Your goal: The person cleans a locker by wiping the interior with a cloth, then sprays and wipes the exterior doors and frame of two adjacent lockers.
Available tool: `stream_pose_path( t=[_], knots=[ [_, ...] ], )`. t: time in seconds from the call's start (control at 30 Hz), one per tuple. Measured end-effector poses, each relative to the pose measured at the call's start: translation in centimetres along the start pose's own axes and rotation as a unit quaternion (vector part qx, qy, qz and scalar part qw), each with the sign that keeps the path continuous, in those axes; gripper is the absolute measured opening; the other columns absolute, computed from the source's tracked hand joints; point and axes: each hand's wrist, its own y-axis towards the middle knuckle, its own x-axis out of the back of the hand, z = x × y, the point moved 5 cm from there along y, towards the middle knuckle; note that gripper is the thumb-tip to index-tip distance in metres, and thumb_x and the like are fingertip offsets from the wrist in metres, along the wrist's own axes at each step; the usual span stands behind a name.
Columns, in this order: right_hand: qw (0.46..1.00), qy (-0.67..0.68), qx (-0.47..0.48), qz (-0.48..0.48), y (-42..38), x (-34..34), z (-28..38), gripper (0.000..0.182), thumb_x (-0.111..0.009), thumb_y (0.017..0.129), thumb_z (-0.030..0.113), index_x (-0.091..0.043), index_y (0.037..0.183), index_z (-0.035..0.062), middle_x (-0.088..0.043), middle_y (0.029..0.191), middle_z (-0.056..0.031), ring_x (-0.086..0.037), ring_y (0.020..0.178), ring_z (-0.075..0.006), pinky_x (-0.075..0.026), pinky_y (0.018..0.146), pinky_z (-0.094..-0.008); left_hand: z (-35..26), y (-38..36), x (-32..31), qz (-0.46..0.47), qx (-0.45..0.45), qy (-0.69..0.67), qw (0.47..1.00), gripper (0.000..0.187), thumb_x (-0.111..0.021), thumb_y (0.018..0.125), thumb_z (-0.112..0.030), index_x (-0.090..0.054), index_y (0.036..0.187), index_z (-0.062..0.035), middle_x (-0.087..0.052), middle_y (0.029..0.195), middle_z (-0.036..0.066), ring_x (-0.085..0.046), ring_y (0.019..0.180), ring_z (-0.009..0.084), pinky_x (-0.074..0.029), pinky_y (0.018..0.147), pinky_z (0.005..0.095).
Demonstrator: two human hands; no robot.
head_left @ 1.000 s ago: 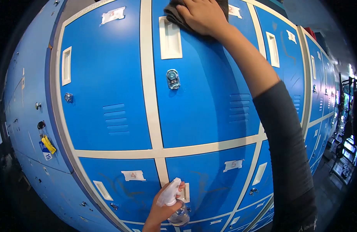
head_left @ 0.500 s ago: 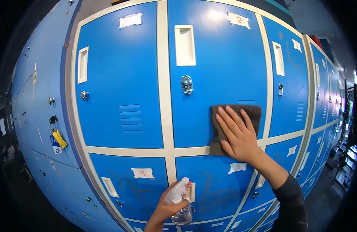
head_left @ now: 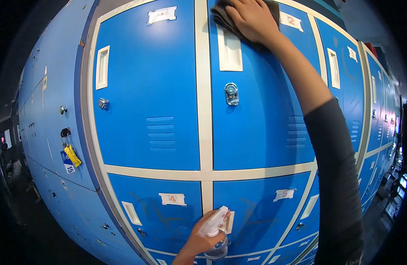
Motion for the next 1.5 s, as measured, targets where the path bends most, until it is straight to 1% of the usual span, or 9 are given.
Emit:
stream_pose_path(
  t=[0.17, 0.23, 0.3, 0.4, 0.53, 0.77, 0.93, 1.17, 1.5],
  knots=[
    [1.0, 0.016, 0.009, 0.005, 1.0, -0.7, 0.5, 0.04, -0.045, 0.092, 0.025, -0.054, 0.124, 0.0023, -0.053, 0.132, -0.0179, -0.047, 0.125, -0.0297, -0.032, 0.106, -0.0443, -0.1, -0.1, -0.1, 0.0, 0.001, -0.006, 1.0, 0.063, -0.066, 0.073, 0.003, -0.05, 0.134, -0.003, -0.061, 0.127, 0.01, -0.056, 0.118, 0.0191, -0.044, 0.098, 0.0314],
    [0.997, 0.055, 0.001, 0.06, -0.4, 0.0, 1.1, 0.044, -0.043, 0.093, 0.028, -0.052, 0.128, 0.0029, -0.052, 0.134, -0.0188, -0.045, 0.127, -0.0313, -0.031, 0.108, -0.0463, -0.2, 0.0, 0.1, 0.002, -0.005, 0.008, 1.0, 0.063, -0.066, 0.074, 0.003, -0.05, 0.135, -0.0028, -0.06, 0.127, 0.01, -0.056, 0.119, 0.0192, -0.044, 0.098, 0.0314],
    [0.997, 0.024, 0.04, 0.066, -2.6, 0.3, 1.7, 0.046, -0.042, 0.097, 0.025, -0.044, 0.141, 0.0132, -0.043, 0.146, -0.0072, -0.037, 0.137, -0.0236, -0.021, 0.115, -0.0425, -0.1, 0.0, 0.1, 0.006, -0.006, 0.001, 1.0, 0.064, -0.065, 0.074, 0.004, -0.049, 0.136, -0.0025, -0.06, 0.129, 0.01, -0.056, 0.119, 0.0187, -0.046, 0.092, 0.0312],
    [0.996, 0.041, 0.046, 0.062, -4.5, 2.2, 3.0, 0.045, -0.044, 0.096, 0.031, -0.051, 0.135, 0.0098, -0.049, 0.141, -0.0073, -0.04, 0.134, -0.0213, -0.026, 0.114, -0.0427, -0.1, 0.2, 0.0, 0.006, 0.008, -0.009, 1.0, 0.065, -0.064, 0.075, 0.005, -0.048, 0.137, -0.0024, -0.059, 0.13, 0.01, -0.055, 0.119, 0.0184, -0.047, 0.09, 0.0312],
    [0.997, 0.041, -0.013, 0.06, -6.0, 3.4, 3.4, 0.043, -0.046, 0.095, 0.028, -0.053, 0.132, 0.0101, -0.05, 0.14, -0.0072, -0.04, 0.134, -0.0221, -0.026, 0.114, -0.0428, -0.3, 0.0, -0.2, -0.004, 0.021, -0.031, 0.999, 0.065, -0.065, 0.074, 0.004, -0.048, 0.137, -0.003, -0.059, 0.131, 0.009, -0.054, 0.121, 0.0182, -0.047, 0.089, 0.0313],
    [0.986, 0.062, 0.046, 0.146, -8.3, 5.7, 6.8, 0.036, -0.049, 0.092, 0.027, -0.06, 0.12, 0.0073, -0.054, 0.134, -0.0069, -0.04, 0.133, -0.0228, -0.027, 0.113, -0.045, 0.0, 0.1, 0.0, 0.009, 0.05, -0.012, 0.999, 0.065, -0.066, 0.074, 0.0, -0.049, 0.136, -0.0042, -0.058, 0.131, 0.008, -0.056, 0.115, 0.0166, -0.047, 0.089, 0.0286],
    [0.99, -0.03, 0.052, 0.131, -7.5, 4.9, 6.1, 0.04, -0.044, 0.094, 0.032, -0.06, 0.126, 0.0145, -0.053, 0.137, 0.0011, -0.028, 0.142, -0.0239, -0.021, 0.116, -0.0472, 0.0, 0.1, 0.1, 0.028, 0.06, -0.004, 0.998, 0.065, -0.064, 0.076, 0.0, -0.047, 0.138, -0.0054, -0.059, 0.131, 0.007, -0.054, 0.121, 0.0181, -0.044, 0.097, 0.0307],
    [0.993, -0.081, 0.035, 0.079, -6.8, 4.1, 6.0, 0.039, -0.045, 0.093, 0.034, -0.062, 0.122, 0.0135, -0.056, 0.132, -0.0003, -0.033, 0.14, -0.0246, -0.02, 0.116, -0.0486, 0.1, 0.3, 0.1, 0.013, 0.038, -0.018, 0.999, 0.065, -0.066, 0.074, -0.001, -0.049, 0.137, -0.004, -0.059, 0.129, 0.008, -0.055, 0.119, 0.0182, -0.047, 0.088, 0.0301],
    [0.99, 0.109, -0.005, 0.094, -8.3, 5.6, 7.3, 0.03, -0.051, 0.088, 0.025, -0.065, 0.107, 0.0055, -0.06, 0.118, -0.0053, -0.044, 0.128, -0.0259, -0.027, 0.112, -0.0468, -0.1, 0.2, 0.0, -0.002, 0.025, 0.0, 1.0, 0.065, -0.065, 0.074, 0.001, -0.048, 0.137, -0.004, -0.059, 0.129, 0.009, -0.056, 0.118, 0.0189, -0.048, 0.088, 0.0313]
  ],
)
